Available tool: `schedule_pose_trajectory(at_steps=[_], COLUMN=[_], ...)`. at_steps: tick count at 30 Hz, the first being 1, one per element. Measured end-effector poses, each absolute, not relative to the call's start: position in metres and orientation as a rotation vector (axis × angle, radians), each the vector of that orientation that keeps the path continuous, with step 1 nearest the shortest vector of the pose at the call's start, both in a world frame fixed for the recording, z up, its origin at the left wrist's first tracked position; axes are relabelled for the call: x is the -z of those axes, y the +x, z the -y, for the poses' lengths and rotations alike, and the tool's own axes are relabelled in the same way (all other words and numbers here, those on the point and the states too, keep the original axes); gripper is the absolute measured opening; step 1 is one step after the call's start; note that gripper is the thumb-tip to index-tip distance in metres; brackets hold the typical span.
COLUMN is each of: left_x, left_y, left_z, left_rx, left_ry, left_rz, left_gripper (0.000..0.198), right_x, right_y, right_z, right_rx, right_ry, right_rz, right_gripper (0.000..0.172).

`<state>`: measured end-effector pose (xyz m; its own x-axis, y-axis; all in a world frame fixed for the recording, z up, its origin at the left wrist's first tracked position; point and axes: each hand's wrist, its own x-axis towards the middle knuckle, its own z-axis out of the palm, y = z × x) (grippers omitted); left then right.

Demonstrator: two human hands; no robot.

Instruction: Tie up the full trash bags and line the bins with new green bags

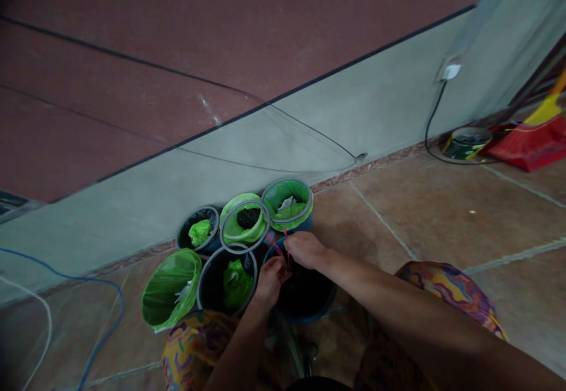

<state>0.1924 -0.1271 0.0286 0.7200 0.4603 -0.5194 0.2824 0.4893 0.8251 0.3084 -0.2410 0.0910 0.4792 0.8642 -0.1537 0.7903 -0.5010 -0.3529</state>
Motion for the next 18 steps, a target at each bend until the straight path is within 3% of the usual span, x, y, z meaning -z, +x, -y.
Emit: schedule_pose_trajectory(at_steps=[7,10,12,15,18], left_x=[-0.024,-0.020,-0.018,-0.018,-0.019], left_y=[0.195,0.195,0.193,0.190,0.190], left_z=[0.125,0.124,0.123,0.121,0.122], left_rx=[-0.022,-0.045,-0.064,-0.067,-0.081], left_ry=[1.600,1.645,1.644,1.637,1.614], left_rz=[-0.590,-0.550,-0.534,-0.549,-0.567], left_gripper=[0.017,0.022,0.023,0.020,0.016], right_x=[-0.081,-0.074,-0.070,-0.065,-0.064], right_y=[0.304,0.303,0.302,0.299,0.298], right_z=[0.231,0.230,0.230,0.231,0.231], right_rx=[-0.533,-0.698,-0.877,-0.966,-0.848], right_ry=[-2.221,-2.231,-2.247,-2.269,-2.297], right_rz=[1.464,1.233,1.169,1.134,1.102], right_gripper=[0.028,0.066,0.080,0.079,0.074])
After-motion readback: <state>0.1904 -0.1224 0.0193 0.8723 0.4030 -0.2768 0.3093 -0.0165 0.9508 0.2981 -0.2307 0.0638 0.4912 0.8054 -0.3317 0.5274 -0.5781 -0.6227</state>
